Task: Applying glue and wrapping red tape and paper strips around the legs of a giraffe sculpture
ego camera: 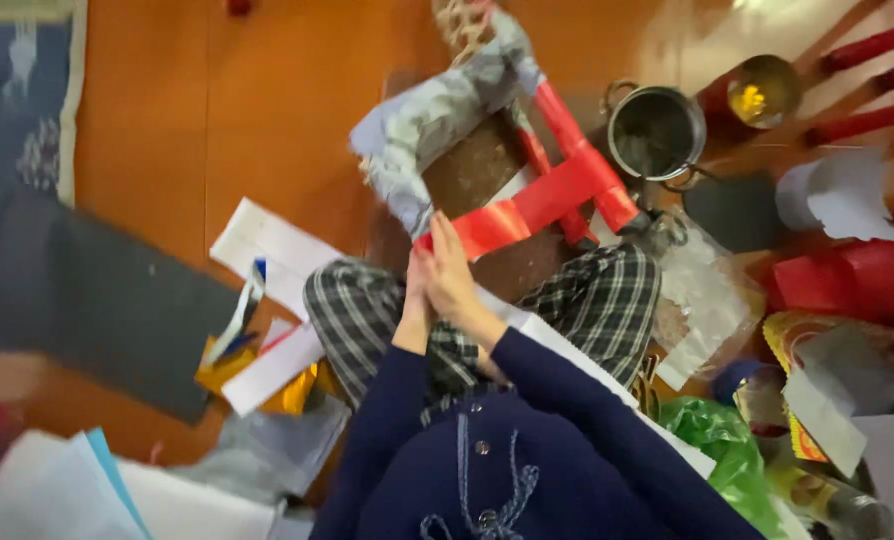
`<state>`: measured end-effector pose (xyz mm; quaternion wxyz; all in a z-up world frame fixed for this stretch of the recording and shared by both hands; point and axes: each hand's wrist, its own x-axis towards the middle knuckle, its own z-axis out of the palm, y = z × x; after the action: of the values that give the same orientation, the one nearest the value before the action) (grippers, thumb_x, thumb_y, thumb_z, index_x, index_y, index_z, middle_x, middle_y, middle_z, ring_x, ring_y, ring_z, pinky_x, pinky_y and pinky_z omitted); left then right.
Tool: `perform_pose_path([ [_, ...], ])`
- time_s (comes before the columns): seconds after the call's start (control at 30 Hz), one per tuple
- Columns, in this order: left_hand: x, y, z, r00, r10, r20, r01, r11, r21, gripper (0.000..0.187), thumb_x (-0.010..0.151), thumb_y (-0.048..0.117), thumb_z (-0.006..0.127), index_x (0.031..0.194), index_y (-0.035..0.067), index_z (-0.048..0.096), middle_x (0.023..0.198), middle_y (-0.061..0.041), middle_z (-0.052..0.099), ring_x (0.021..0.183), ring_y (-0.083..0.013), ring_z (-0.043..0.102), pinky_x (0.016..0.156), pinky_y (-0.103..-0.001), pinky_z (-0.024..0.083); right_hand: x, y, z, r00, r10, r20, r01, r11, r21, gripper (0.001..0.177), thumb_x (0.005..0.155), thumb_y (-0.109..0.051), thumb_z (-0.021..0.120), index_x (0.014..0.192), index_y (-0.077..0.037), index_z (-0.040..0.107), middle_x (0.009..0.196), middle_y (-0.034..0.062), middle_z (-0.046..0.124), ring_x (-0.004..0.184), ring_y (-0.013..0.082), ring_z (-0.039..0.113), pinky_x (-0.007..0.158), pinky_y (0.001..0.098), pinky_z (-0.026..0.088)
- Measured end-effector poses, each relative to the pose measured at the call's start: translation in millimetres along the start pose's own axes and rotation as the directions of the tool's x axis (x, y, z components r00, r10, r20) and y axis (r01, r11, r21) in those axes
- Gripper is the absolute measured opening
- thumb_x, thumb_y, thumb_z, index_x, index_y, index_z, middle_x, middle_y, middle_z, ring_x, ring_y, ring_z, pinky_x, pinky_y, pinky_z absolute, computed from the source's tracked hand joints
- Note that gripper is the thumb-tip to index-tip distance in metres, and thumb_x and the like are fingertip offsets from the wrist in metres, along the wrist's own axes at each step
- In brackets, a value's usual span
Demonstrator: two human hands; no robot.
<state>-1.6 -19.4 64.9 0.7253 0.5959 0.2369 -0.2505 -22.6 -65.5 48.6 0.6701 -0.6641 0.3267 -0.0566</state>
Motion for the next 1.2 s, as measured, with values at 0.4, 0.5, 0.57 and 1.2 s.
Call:
perform_pose_path([
  [0.4, -26.6, 30.5, -13.9, 0.892, -0.319, 0.321, 0.38, 0.913, -0.148, 0.098, 0.074, 0.092, 0.022, 0.153, 0.034, 0.021, 0.16, -0.012, 0.02, 0.146, -0.0367, 0.02, 0.12, -0.055, 0.013, 36.3, -3.9, 12.3, 0.989, 0.103, 0.102, -0.081, 0.978, -0.193, 0.052, 0.065, -0.041, 0.079, 0.104, -0.007, 0.067, 0.095, 0.0164, 0.067, 0.096, 0.0266, 0.063, 0.083, 0.0406, 0.051],
  [0.5, 1.8, 12.0, -36.0, 0.778, -0.421, 0.466, 0.623, 0.612, -0.487, 0.11, 0.068, 0.085, 0.05, 0.152, 0.028, 0.01, 0.16, -0.013, 0.011, 0.146, -0.0367, 0.015, 0.119, -0.055, 0.016, 47.3, -6.4, 11.5, 0.969, 0.175, 0.175, -0.122, 0.954, -0.274, 0.066, 0.059, -0.043, 0.083, 0.111, -0.007, 0.067, 0.102, 0.018, 0.069, 0.104, 0.0293, 0.064, 0.088, 0.0433, 0.052],
  [0.57, -1.4, 13.6, -36.6, 0.675, -0.428, 0.6, 0.72, 0.207, -0.662, 0.129, 0.065, 0.075, 0.075, 0.152, 0.014, 0.002, 0.157, -0.017, 0.008, 0.146, -0.034, 0.016, 0.119, -0.049, 0.024, 58.0, 5.2, 16.9, 0.952, 0.218, 0.214, -0.143, 0.937, -0.318, 0.072, 0.055, -0.044, 0.085, 0.114, -0.007, 0.066, 0.106, 0.0187, 0.069, 0.109, 0.0307, 0.065, 0.091, 0.0447, 0.052],
  [1.2, -19.6, 78.3, -71.3, 0.366, 0.901, -0.235, -0.656, 0.428, 0.622, 0.063, 0.09, -0.004, 0.066, 0.143, -0.006, 0.033, 0.143, -0.033, 0.038, 0.134, -0.048, 0.038, 0.114, -0.052, 0.027, 21.7, -44.8, 5.8, 0.953, -0.09, 0.288, 0.15, 0.969, -0.194, 0.081, 0.066, -0.024, 0.08, 0.135, -0.005, 0.041, 0.115, 0.0253, 0.061, 0.106, 0.0359, 0.06, 0.091, 0.0433, 0.049],
])
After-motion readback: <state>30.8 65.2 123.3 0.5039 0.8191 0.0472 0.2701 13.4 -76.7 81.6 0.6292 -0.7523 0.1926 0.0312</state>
